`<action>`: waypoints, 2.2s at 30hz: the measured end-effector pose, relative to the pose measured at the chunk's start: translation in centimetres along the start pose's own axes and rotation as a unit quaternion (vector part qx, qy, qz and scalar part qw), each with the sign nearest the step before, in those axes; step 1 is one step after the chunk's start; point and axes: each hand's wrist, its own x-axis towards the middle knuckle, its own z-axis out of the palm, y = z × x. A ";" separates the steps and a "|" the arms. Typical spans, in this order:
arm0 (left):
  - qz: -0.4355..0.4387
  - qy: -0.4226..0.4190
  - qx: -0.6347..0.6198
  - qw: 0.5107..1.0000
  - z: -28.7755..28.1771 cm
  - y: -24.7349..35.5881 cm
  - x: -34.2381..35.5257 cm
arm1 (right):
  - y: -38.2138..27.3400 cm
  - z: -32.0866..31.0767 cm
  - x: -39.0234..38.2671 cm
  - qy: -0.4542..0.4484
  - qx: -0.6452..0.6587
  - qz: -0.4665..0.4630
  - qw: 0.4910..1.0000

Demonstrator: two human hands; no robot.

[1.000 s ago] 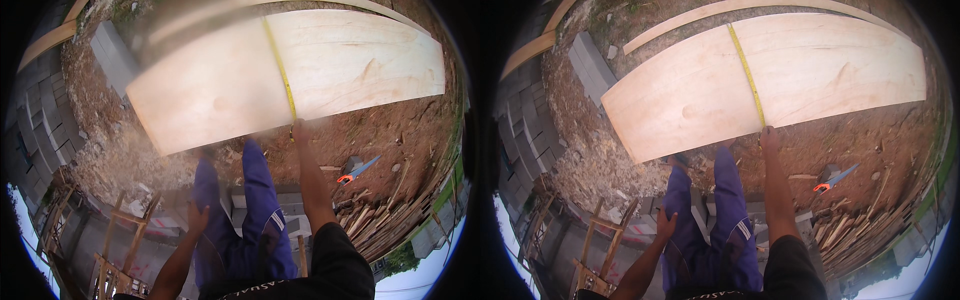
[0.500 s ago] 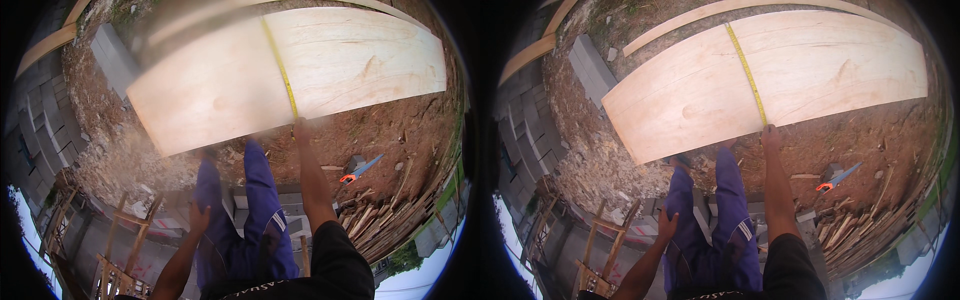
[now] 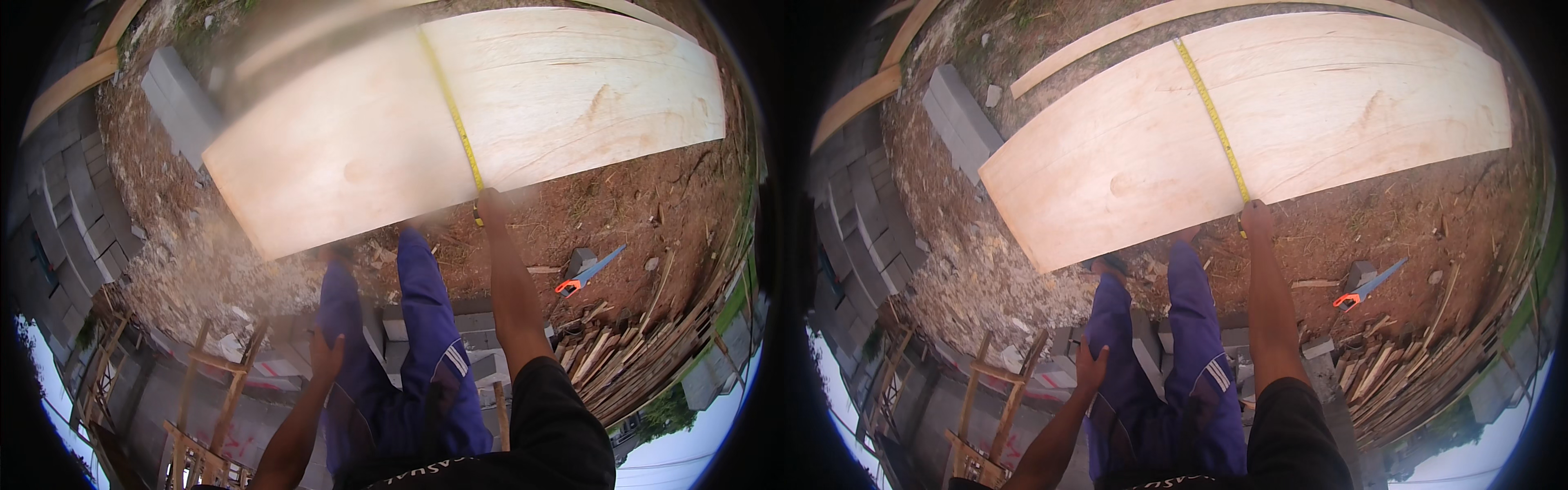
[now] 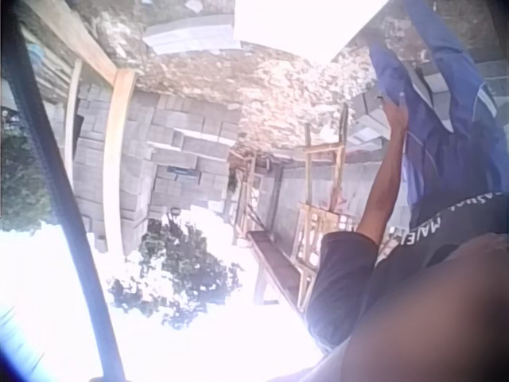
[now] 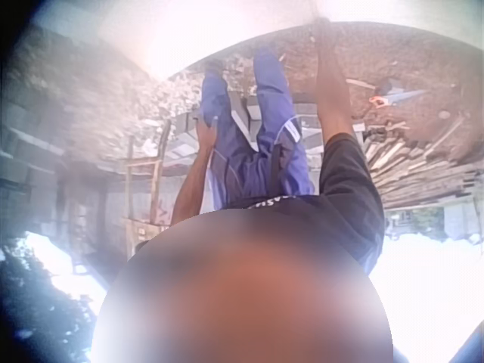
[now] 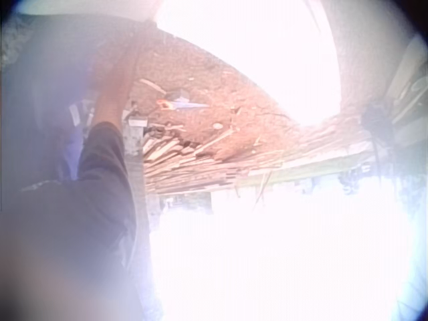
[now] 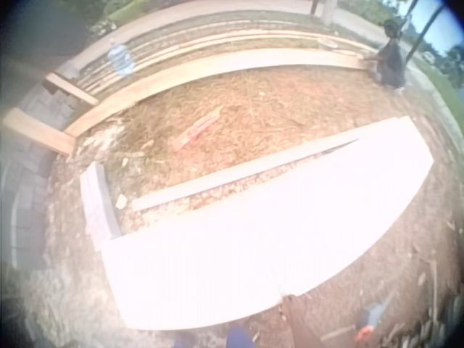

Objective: The person marks a straight line on a large wooden board using a pencil and a straight edge, measures the board with a tape measure, then uses a hand saw to cut along the marked line.

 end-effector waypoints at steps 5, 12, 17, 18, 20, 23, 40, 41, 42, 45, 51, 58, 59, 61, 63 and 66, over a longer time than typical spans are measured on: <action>0.010 0.005 -0.079 0.997 -1.8 3.2 1.4 | 1.6 1.2 2.5 -0.021 -0.054 0.014 0.998; -0.031 0.003 -0.217 0.976 -0.3 6.4 3.7 | -2.5 -2.0 -0.7 -0.046 -0.053 0.036 0.997; 0.047 -0.024 -0.115 0.992 0.2 7.7 4.3 | -2.0 -5.2 -3.4 -0.020 0.066 0.043 0.997; 0.068 -0.034 -0.061 0.995 -0.1 7.7 4.3 | -3.4 -6.0 -4.5 -0.017 0.083 0.035 0.996; 0.102 -0.053 -0.044 0.992 -1.3 8.9 5.4 | -5.2 -8.2 -7.3 -0.004 0.115 0.019 0.993; 0.113 -0.074 -0.093 0.987 -4.4 10.1 5.5 | -4.2 -9.6 -10.0 -0.007 0.077 -0.045 0.996; 0.005 -0.089 -0.104 0.991 -5.1 21.2 2.4 | -4.2 -19.6 -6.2 -0.011 0.388 -0.019 0.921; -0.011 -0.072 -0.125 0.989 -4.1 21.1 2.6 | -3.1 -21.5 -4.5 -0.013 0.376 -0.021 0.926; -0.024 -0.060 -0.143 0.988 -2.1 19.5 3.1 | -1.0 -22.6 -2.7 0.003 0.364 -0.027 0.931; -0.066 -0.061 -0.138 0.986 0.9 24.3 1.1 | 4.8 -27.4 5.2 0.058 0.291 -0.055 0.954; -0.029 -0.001 -0.021 0.999 9.1 34.6 -9.6 | 12.5 -42.7 17.3 0.143 0.264 -0.068 0.952; -0.087 -0.016 0.010 0.996 11.0 43.9 -15.2 | 19.6 -58.0 26.0 0.129 0.163 -0.011 0.978; -0.089 -0.025 0.016 0.996 11.7 45.0 -16.0 | 20.4 -59.3 26.3 0.112 0.150 -0.007 0.982; -0.070 -0.014 0.044 0.997 13.0 45.1 -16.8 | 22.0 -60.3 27.1 0.134 0.085 -0.029 0.987; -0.061 -0.015 0.066 0.996 13.7 45.5 -16.9 | 23.9 -60.6 28.0 0.142 0.069 -0.042 0.987; -0.073 -0.030 0.078 0.994 14.0 46.3 -17.5 | 27.9 -59.2 29.3 0.142 0.104 -0.064 0.982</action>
